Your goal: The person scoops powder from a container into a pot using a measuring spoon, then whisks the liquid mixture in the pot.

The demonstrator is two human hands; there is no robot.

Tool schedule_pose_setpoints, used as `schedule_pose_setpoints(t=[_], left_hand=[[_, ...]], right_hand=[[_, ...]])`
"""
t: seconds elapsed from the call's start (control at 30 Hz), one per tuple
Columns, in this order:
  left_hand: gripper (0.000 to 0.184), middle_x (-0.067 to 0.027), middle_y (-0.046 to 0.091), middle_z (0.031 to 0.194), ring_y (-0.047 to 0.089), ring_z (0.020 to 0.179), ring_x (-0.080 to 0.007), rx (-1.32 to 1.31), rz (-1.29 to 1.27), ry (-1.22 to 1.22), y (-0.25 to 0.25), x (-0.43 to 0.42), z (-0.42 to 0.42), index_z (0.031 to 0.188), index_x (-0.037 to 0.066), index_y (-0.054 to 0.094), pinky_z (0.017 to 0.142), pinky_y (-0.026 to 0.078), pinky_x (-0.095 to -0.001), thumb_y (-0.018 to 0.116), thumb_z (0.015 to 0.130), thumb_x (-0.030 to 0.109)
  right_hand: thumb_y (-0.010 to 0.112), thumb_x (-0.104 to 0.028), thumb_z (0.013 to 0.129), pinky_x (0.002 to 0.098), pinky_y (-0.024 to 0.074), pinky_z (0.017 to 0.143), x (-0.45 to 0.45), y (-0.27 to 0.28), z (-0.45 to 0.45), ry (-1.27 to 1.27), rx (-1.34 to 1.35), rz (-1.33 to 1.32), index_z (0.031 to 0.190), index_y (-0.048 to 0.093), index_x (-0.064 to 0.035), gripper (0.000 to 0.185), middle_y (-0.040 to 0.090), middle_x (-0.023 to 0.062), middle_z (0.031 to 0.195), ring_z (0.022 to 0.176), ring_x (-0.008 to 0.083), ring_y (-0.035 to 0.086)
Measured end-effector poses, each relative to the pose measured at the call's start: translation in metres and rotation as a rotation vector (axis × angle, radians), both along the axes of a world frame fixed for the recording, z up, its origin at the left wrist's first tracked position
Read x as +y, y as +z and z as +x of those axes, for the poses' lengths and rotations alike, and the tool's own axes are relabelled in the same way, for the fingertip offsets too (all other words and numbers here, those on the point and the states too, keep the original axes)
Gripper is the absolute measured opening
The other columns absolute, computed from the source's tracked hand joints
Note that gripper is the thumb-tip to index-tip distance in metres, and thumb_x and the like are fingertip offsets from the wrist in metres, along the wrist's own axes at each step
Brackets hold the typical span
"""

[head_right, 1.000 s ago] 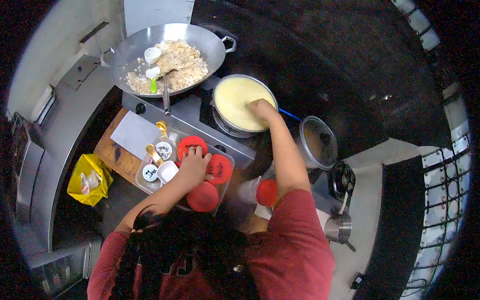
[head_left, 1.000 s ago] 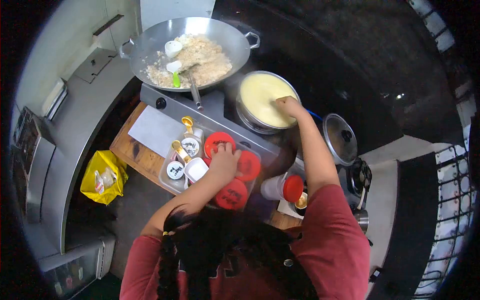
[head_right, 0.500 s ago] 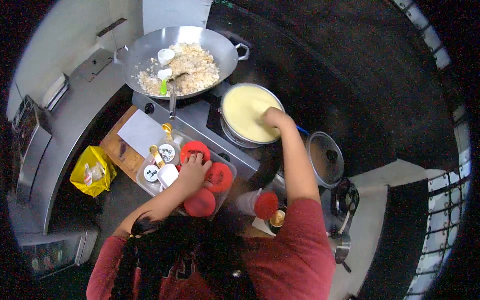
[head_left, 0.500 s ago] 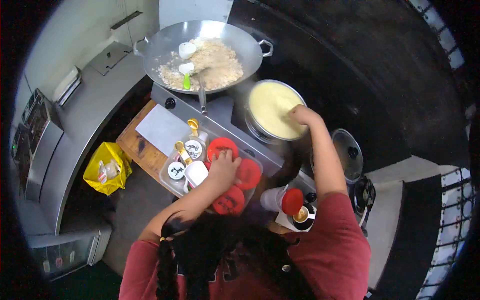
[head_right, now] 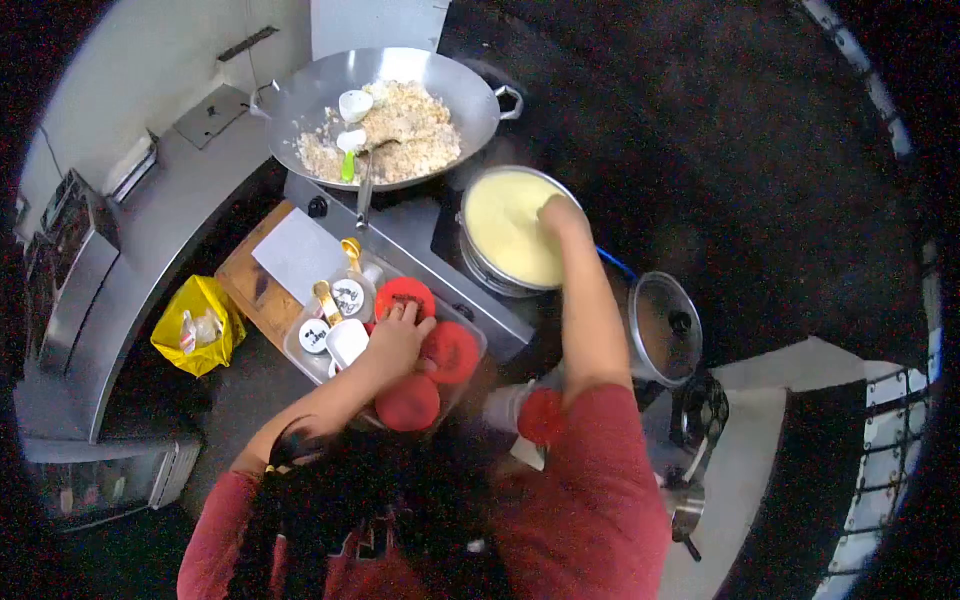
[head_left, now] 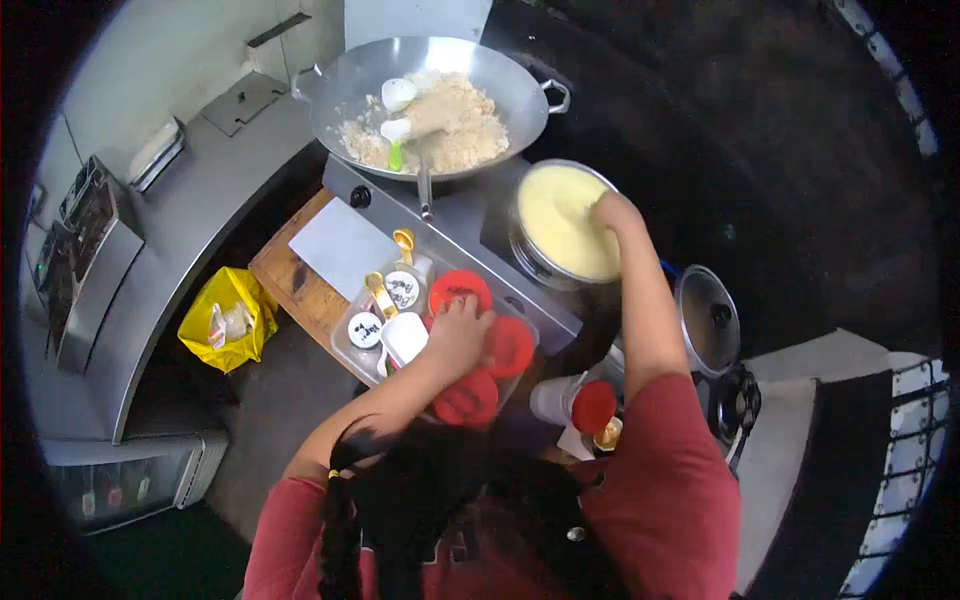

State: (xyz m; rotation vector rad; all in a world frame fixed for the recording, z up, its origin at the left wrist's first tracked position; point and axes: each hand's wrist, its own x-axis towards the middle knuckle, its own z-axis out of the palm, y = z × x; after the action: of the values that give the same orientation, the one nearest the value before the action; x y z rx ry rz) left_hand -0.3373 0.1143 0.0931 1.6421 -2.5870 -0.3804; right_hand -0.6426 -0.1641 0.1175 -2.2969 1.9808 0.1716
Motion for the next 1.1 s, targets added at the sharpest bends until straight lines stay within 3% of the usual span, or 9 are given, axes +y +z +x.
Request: schedule_pose_setpoints(t=[0.07, 0.17, 0.2, 0.3, 0.5, 0.7, 0.83, 1.03, 1.1], left_hand=[[0.078, -0.0219, 0.050, 0.130, 0.050, 0.123, -0.0413, 0.006, 0.011, -0.006, 0.001, 0.000, -0.002, 0.131, 0.012, 0.053, 0.103, 0.043, -0.0499, 0.080, 0.069, 0.051], [0.078, -0.0216, 0.047, 0.135, 0.047, 0.128, -0.0402, 0.000, 0.070, -0.001, 0.007, 0.003, -0.002, 0.132, 0.012, 0.052, 0.105, 0.041, -0.0523, 0.080, 0.070, 0.051], [0.077, -0.0207, 0.045, 0.140, 0.044, 0.133, -0.0385, -0.006, 0.119, 0.000, 0.011, -0.003, 0.002, 0.132, 0.013, 0.052, 0.107, 0.039, -0.0542, 0.080, 0.071, 0.050], [0.079, -0.0212, 0.045, 0.140, 0.044, 0.133, -0.0385, -0.021, 0.066, -0.001, 0.004, -0.002, 0.001, 0.134, 0.012, 0.051, 0.107, 0.040, -0.0543, 0.080, 0.071, 0.051], [0.080, -0.0218, 0.045, 0.138, 0.044, 0.132, -0.0396, -0.011, 0.047, -0.048, 0.000, -0.004, 0.004, 0.136, 0.011, 0.049, 0.105, 0.041, -0.0550, 0.079, 0.073, 0.050], [0.076, -0.0218, 0.047, 0.135, 0.044, 0.130, -0.0403, 0.066, 0.029, -0.077, 0.003, -0.005, 0.008, 0.130, 0.011, 0.053, 0.103, 0.043, -0.0564, 0.080, 0.072, 0.051], [0.074, -0.0220, 0.048, 0.132, 0.045, 0.128, -0.0403, 0.074, 0.002, -0.094, 0.002, -0.005, 0.009, 0.127, 0.010, 0.054, 0.100, 0.044, -0.0577, 0.080, 0.071, 0.051], [0.074, -0.0214, 0.048, 0.130, 0.045, 0.127, -0.0393, 0.074, -0.014, -0.132, 0.007, -0.006, 0.013, 0.127, 0.010, 0.053, 0.099, 0.045, -0.0578, 0.079, 0.072, 0.052], [0.074, -0.0213, 0.048, 0.131, 0.045, 0.128, -0.0394, 0.066, 0.001, -0.145, 0.009, -0.006, 0.013, 0.128, 0.010, 0.053, 0.099, 0.045, -0.0579, 0.079, 0.072, 0.052]], right_hand=[[0.062, -0.037, 0.087, 0.0434, 0.0509, 0.086, -0.027, -0.040, -0.007, -0.081, -0.094, -0.112, 0.098, 0.075, -0.0014, 0.040, 0.070, 0.0232, 0.103, 0.093, 0.0356, 0.069], [0.061, -0.035, 0.088, 0.0433, 0.0511, 0.086, 0.015, 0.008, 0.033, -0.015, -0.284, 0.092, 0.099, 0.074, -0.0011, 0.039, 0.069, 0.0220, 0.107, 0.094, 0.0360, 0.068], [0.061, -0.036, 0.088, 0.0432, 0.0513, 0.085, 0.049, 0.057, 0.050, 0.033, -0.037, 0.192, 0.099, 0.075, -0.0022, 0.038, 0.070, 0.0217, 0.106, 0.095, 0.0364, 0.068], [0.060, -0.037, 0.087, 0.0434, 0.0515, 0.086, 0.012, 0.007, 0.002, 0.040, 0.121, 0.100, 0.100, 0.075, -0.0038, 0.039, 0.070, 0.0212, 0.106, 0.095, 0.0364, 0.068], [0.060, -0.035, 0.087, 0.0425, 0.0513, 0.086, 0.054, 0.035, 0.045, -0.166, -0.406, 0.078, 0.102, 0.075, -0.0029, 0.039, 0.070, 0.0228, 0.105, 0.093, 0.0350, 0.069], [0.063, -0.034, 0.083, 0.0422, 0.0519, 0.083, 0.045, 0.024, 0.021, -0.103, 0.120, 0.108, 0.098, 0.075, -0.0016, 0.038, 0.071, 0.0230, 0.101, 0.091, 0.0342, 0.069], [0.064, -0.038, 0.083, 0.0425, 0.0516, 0.084, 0.059, 0.021, 0.038, -0.228, -0.356, 0.095, 0.096, 0.075, -0.0005, 0.041, 0.071, 0.0211, 0.100, 0.092, 0.0339, 0.069], [0.064, -0.029, 0.083, 0.0405, 0.0518, 0.087, 0.079, 0.046, 0.027, -0.080, 0.129, 0.256, 0.102, 0.075, -0.0034, 0.033, 0.070, 0.0210, 0.108, 0.097, 0.0346, 0.069], [0.065, -0.028, 0.083, 0.0409, 0.0518, 0.088, 0.063, 0.013, 0.014, -0.384, -0.009, 0.045, 0.103, 0.074, -0.0033, 0.033, 0.070, 0.0217, 0.109, 0.099, 0.0358, 0.068]])
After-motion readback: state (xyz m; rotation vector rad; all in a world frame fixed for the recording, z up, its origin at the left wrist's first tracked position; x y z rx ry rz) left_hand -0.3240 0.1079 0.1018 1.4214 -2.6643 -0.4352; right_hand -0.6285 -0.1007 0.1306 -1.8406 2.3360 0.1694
